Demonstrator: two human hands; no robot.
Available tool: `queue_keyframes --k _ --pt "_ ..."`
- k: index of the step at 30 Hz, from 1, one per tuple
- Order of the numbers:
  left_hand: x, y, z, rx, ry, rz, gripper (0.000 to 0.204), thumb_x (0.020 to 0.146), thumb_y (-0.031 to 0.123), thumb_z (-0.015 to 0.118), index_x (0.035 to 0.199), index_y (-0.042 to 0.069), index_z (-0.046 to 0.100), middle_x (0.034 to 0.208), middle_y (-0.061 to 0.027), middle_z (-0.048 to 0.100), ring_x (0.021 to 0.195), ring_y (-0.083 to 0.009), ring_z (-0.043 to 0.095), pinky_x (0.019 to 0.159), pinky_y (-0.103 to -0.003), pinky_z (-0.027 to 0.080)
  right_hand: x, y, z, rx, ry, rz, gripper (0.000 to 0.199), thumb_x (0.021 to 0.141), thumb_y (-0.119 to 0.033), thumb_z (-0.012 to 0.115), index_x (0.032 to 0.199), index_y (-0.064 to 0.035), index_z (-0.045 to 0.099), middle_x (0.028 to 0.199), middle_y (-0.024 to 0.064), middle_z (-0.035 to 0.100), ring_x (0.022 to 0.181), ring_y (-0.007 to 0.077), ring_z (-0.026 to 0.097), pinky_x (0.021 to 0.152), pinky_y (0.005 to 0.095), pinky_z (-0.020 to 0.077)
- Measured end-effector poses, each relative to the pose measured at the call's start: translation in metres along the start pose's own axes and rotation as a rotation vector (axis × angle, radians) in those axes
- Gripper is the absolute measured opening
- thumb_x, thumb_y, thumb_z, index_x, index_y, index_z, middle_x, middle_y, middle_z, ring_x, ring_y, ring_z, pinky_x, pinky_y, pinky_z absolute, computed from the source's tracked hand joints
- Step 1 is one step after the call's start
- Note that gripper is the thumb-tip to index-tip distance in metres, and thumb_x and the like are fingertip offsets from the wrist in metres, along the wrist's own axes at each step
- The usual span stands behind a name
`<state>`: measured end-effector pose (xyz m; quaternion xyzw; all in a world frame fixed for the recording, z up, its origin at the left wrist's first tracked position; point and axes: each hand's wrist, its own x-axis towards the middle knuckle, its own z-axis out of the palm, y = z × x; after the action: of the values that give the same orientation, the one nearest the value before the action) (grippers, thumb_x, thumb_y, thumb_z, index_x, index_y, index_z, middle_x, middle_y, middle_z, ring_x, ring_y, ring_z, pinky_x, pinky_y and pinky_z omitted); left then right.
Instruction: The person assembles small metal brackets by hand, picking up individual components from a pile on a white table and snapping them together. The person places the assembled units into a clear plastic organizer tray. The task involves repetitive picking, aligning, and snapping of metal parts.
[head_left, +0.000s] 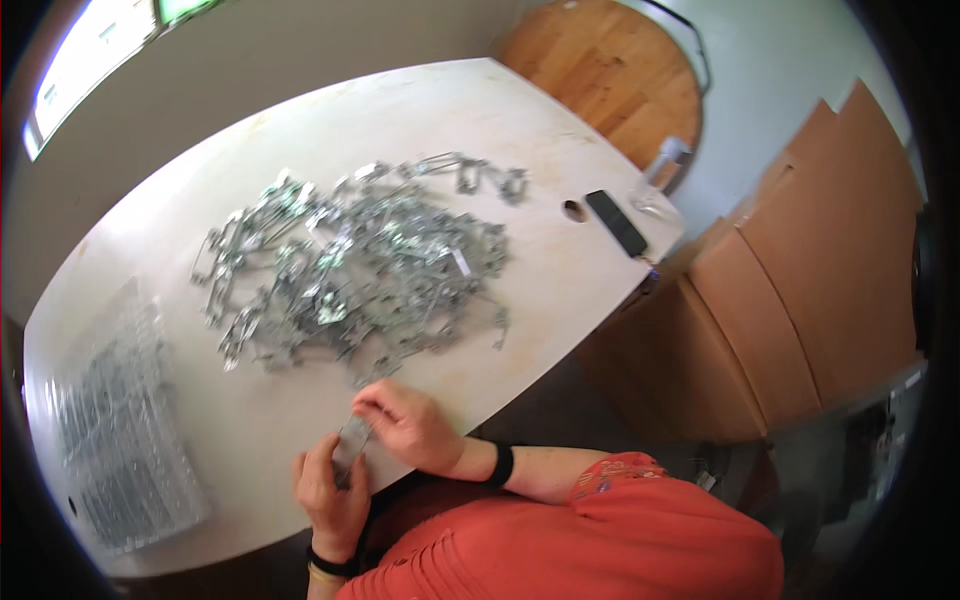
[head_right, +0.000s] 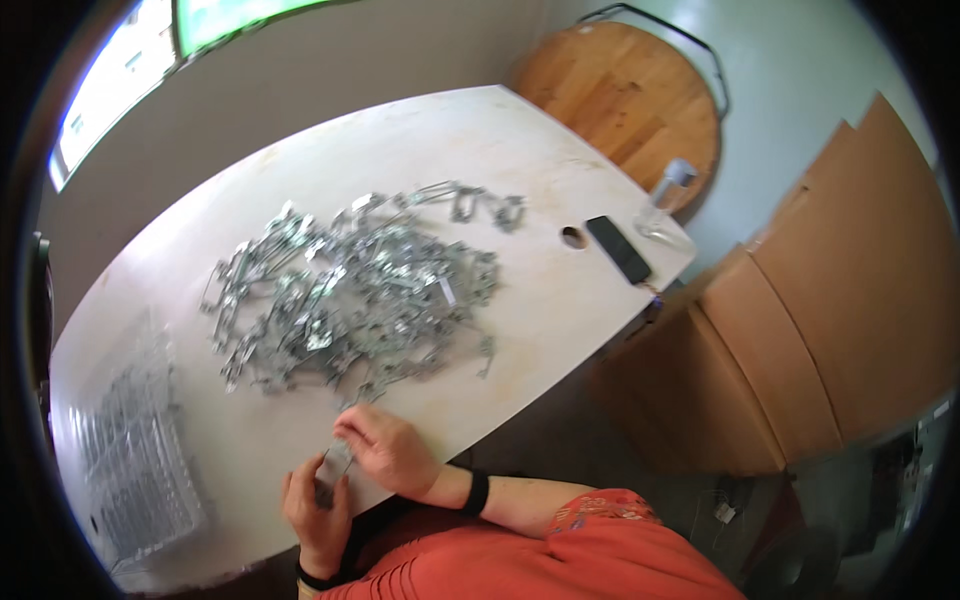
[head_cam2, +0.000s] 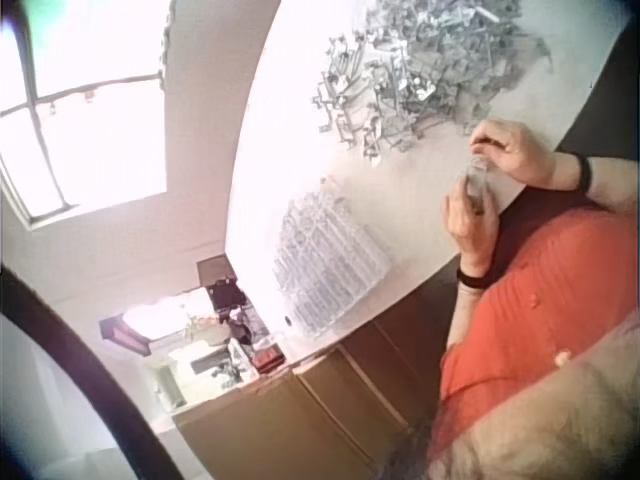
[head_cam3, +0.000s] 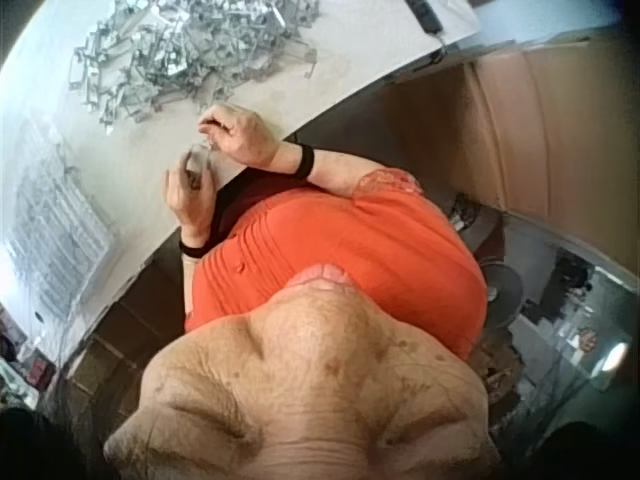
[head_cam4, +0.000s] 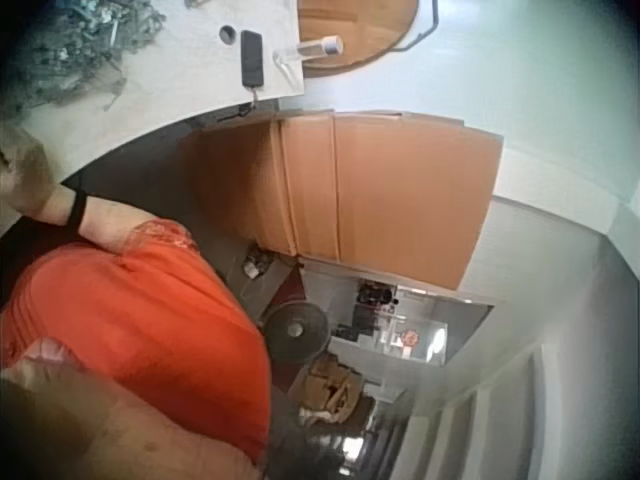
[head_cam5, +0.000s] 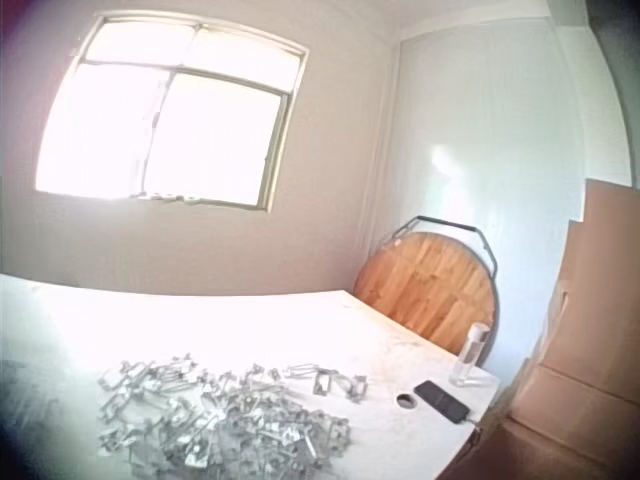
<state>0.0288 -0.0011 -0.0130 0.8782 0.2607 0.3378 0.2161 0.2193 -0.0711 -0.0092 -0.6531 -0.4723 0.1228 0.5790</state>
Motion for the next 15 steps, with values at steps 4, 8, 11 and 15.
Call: queue_keyframes --k 4,8,11,15 --pt "0.005 -0.003 0.008 -0.014 0.118 0.048 0.049 0.086 0.0 0.086 0.132 0.001 0.072 0.107 -0.0128 0.075 0.08 -0.0315 0.062 0.074 -0.044 0.053 -0.005 0.001 -0.001 0.141 0.046 0.167 0.01 0.112 -0.011 0.074 0.119 -0.0044 0.073 0.1 0.0069 0.075 0.088 0.0128 0.07 0.08 0.0304 0.0582" --pt "0.009 0.007 0.001 -0.016 0.106 -0.014 0.053 0.082 -0.001 0.09 0.132 0.002 0.072 0.112 -0.0124 0.077 0.079 -0.0273 0.062 0.074 -0.04 0.054 -0.014 0.007 -0.007 0.18 0.026 0.148 0.012 0.109 -0.006 0.076 0.12 -0.0014 0.074 0.102 0.0065 0.077 0.09 0.0112 0.071 0.08 0.0282 0.0584" --pt "0.007 0.004 0.002 -0.028 0.129 -0.027 0.055 0.08 -0.001 0.091 0.132 0.002 0.072 0.113 -0.0118 0.078 0.079 -0.0253 0.062 0.073 -0.039 0.054 -0.012 0.004 -0.008 0.187 -0.031 0.134 0.012 0.107 -0.003 0.078 0.118 -0.0016 0.075 0.103 0.0064 0.077 0.089 0.0114 0.071 0.079 0.0277 0.0579" --pt "0.007 0.004 0.004 -0.046 0.136 -0.031 0.056 0.08 -0.002 0.091 0.133 0.002 0.072 0.114 -0.012 0.078 0.079 -0.0251 0.062 0.073 -0.039 0.054 -0.01 0.003 -0.01 0.104 -0.086 0.088 0.012 0.105 -0.001 0.079 0.117 -0.0022 0.075 0.103 0.0072 0.076 0.086 0.0133 0.071 0.077 0.0285 0.0571"
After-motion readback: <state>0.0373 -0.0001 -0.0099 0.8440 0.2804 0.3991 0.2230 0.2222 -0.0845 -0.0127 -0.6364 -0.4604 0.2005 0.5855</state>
